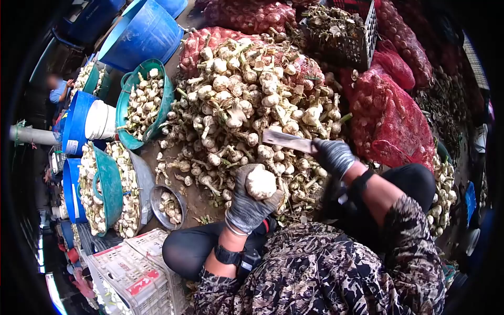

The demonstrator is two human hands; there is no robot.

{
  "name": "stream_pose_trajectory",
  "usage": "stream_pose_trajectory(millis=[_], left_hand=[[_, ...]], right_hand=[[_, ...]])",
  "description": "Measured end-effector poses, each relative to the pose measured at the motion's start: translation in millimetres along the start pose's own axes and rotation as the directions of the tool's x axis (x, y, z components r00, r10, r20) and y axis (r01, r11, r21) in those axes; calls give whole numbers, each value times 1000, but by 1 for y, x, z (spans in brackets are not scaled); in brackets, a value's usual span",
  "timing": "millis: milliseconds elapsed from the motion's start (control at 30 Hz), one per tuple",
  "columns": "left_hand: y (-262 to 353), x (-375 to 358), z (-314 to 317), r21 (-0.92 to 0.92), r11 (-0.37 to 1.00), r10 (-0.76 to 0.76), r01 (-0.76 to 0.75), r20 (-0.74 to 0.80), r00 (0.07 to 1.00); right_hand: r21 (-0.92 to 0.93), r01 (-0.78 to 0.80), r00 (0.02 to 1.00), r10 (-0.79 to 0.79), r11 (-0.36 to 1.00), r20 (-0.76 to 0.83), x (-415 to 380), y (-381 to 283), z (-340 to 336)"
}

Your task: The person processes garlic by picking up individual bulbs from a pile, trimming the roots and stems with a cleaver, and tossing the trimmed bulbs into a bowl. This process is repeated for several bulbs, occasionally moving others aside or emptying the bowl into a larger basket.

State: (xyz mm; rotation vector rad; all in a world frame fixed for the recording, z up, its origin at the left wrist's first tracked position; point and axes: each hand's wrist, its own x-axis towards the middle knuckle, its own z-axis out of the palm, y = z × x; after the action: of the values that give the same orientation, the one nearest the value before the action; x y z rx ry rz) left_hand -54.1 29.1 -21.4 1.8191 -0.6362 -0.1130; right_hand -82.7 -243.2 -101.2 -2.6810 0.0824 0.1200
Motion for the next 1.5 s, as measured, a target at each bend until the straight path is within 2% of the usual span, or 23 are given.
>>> stream_pose_trajectory(millis=[33,100,167,233,333,433,467,567,600,633,700,767,833,867,967,1067,1167,1233,1300,1333,1367,1433,1500], left_hand=[[6,5,-10,148,980,129,-130,16,992],[2,10,-18,-18,995,-101,100,-24,995],[-25,12,-15,-49,991,-127,125,-37,991],[-25,27,-6,173,978,118,-113,-16,993],[-30,29,3,353,899,244,-260,90,966],[-41,20,-4,-192,978,-58,77,101,993],[-3,26,-2,-594,702,-317,392,233,919],[-110,17,10,-767,417,-166,488,464,870],[-112,8,7,-251,938,-142,240,353,925],[-113,-4,5,442,892,-44,-96,296,954],[-122,-8,12,-161,962,-152,218,344,927],[-111,-11,7,-131,961,-203,245,271,941],[-80,3,-6,614,733,125,-292,299,946],[-63,3,-8,94,971,-232,222,123,965],[-47,22,-38,-274,823,-509,497,31,860],[-68,85,-122,-685,727,-405,49,-370,836],[-89,140,-241,-877,381,-334,-293,-426,841],[-94,153,-237,-763,637,-620,-113,-594,513],[-121,123,-204,-390,807,-590,443,-527,611],[-235,97,-209,-357,883,-445,305,-429,786],[-217,80,-168,281,838,-384,469,-309,870],[-216,62,-119,764,577,-408,291,-39,912],[-230,55,-90,847,476,-436,235,-4,900]], right_hand=[[-27,-84,996,84,996,15,7,20,3],[147,-103,994,108,984,-29,7,-13,-22],[762,-67,998,30,644,62,-3,-42,-25],[918,-103,992,-34,382,125,-10,-80,-43],[838,-99,985,-69,536,160,-6,-87,-29],[806,39,997,-73,591,6,-8,-93,-38],[733,34,994,-99,680,46,-8,-92,-42],[495,156,974,-216,855,66,-9,-96,-40],[458,214,964,-261,863,42,-9,-97,-40],[419,264,954,-300,869,22,-10,-96,-40],[338,296,946,-323,893,24,-12,-98,-57],[299,288,945,-320,910,64,-9,-89,-57],[119,75,962,-103,990,252,3,-66,-41],[125,-38,967,4,991,256,4,-62,-44],[218,-162,981,133,962,143,13,-15,-16],[459,-180,983,152,870,98,23,-27,-23],[529,-85,996,94,844,9,32,-50,-32],[545,-160,987,138,823,81,35,-59,-37],[591,-158,987,146,791,68,33,-69,-40],[575,-159,987,139,803,79,34,-68,-37],[556,-166,986,139,815,91,35,-66,-35],[540,-147,989,117,829,89,36,-63,-30],[480,-148,987,102,865,121,35,-62,-19]])
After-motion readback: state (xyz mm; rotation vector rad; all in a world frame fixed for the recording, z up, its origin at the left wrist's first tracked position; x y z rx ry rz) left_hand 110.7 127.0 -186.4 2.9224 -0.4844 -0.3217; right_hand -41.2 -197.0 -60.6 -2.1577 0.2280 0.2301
